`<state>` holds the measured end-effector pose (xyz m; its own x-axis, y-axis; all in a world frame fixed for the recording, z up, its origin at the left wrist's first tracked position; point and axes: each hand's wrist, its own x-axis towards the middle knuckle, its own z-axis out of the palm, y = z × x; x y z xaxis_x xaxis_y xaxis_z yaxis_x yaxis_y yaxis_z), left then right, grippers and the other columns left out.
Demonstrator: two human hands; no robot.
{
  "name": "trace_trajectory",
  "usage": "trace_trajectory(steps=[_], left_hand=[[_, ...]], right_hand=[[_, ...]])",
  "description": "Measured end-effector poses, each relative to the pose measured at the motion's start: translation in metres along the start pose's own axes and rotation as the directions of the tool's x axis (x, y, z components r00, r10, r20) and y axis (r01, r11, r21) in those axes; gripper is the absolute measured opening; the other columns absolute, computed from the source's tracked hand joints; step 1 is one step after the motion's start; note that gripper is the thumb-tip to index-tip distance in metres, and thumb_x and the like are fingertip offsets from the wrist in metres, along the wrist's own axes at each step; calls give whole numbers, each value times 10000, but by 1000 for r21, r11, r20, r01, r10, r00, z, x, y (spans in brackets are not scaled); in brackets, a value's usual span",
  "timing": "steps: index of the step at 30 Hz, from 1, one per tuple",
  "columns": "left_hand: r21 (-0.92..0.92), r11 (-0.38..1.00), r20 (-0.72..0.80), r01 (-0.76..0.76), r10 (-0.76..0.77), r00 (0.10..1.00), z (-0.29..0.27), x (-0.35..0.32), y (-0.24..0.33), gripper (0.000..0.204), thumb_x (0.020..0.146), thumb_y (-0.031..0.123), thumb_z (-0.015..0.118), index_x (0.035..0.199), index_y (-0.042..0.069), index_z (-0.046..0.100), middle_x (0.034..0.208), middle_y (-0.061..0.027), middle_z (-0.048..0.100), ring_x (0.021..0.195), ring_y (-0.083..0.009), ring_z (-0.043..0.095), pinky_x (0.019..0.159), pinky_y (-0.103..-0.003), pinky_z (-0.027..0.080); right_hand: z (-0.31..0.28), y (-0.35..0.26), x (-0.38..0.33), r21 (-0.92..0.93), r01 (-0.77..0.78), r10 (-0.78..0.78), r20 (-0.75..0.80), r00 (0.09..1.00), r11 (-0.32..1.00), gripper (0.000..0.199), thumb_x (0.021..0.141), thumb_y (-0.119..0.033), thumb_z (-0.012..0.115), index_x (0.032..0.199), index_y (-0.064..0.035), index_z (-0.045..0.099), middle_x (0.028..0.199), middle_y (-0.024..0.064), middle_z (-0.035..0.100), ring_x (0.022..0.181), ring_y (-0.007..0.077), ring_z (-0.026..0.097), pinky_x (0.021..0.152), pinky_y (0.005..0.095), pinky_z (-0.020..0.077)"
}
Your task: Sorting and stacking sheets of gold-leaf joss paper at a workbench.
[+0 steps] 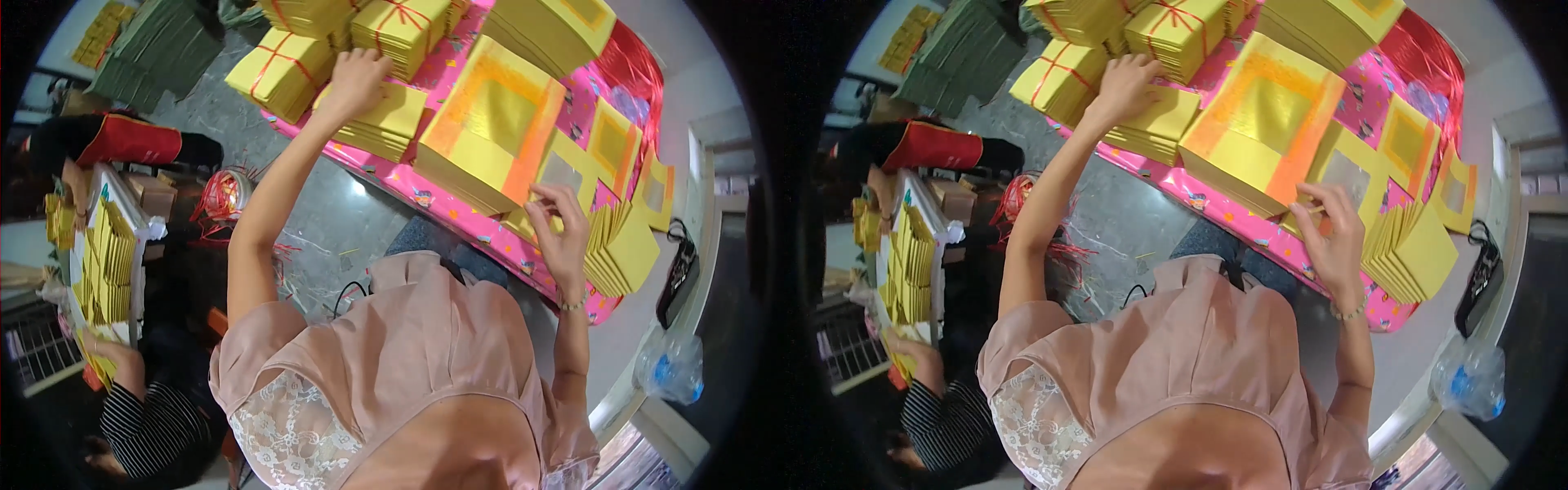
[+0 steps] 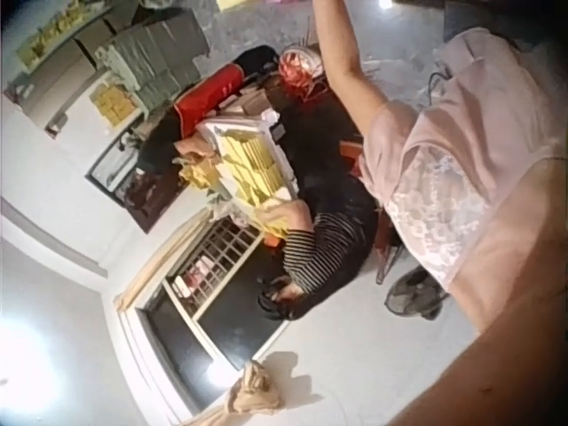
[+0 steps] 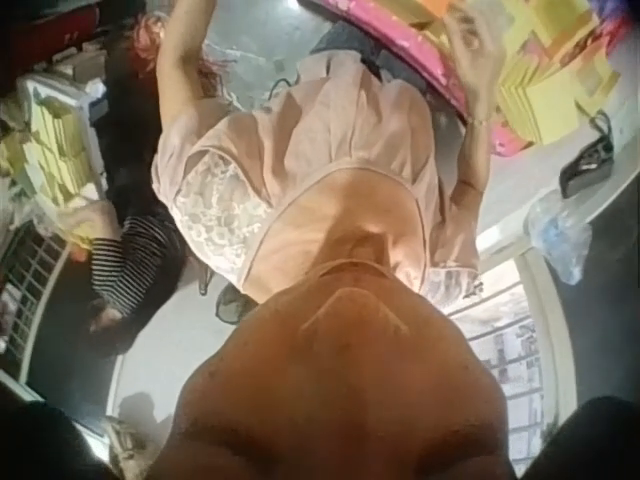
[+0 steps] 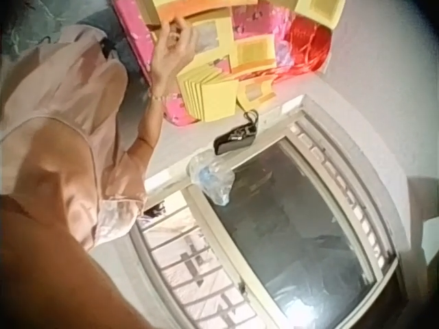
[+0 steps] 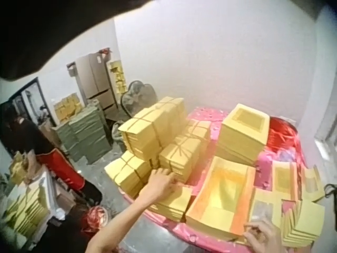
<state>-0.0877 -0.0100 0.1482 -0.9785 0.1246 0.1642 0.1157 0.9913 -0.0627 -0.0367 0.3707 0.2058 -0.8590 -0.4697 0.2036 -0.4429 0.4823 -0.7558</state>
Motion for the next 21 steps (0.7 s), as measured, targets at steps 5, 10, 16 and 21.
trace_trajectory(steps=[5,10,16,21], left_hand=[[-173,957,107,231,-215,971,12,-22,7,354,817,338,627,1084,104,628,1060,-150,634,1017,-338,578,905,-450,426],[-334,937,48,105,-94,994,38,-37,-3,538,915,465,481,1330,124,506,1386,-186,461,1287,-384,409,1065,-473,316],[-223,971,-20,83,-90,996,58,-55,6,622,953,522,343,1466,172,312,1524,-154,252,1411,-351,205,1119,-524,170],[-276,956,-66,101,-124,990,56,-54,7,586,955,486,381,1456,185,341,1511,-158,283,1405,-339,233,1114,-526,178]], right_hand=[[1,-3,8,-282,264,-265,37,964,922,338,737,-182,757,1013,-20,646,1034,110,615,997,293,568,846,375,470],[5,6,11,-323,347,-351,48,935,880,296,749,-173,744,984,-18,653,1020,109,626,973,285,586,833,380,478],[5,8,15,-252,326,-333,15,943,911,188,774,-158,719,896,-19,686,953,99,648,915,274,605,800,372,484],[5,11,20,-137,253,-258,-18,966,958,126,793,-146,701,836,-29,711,916,94,654,889,262,605,777,359,479]])
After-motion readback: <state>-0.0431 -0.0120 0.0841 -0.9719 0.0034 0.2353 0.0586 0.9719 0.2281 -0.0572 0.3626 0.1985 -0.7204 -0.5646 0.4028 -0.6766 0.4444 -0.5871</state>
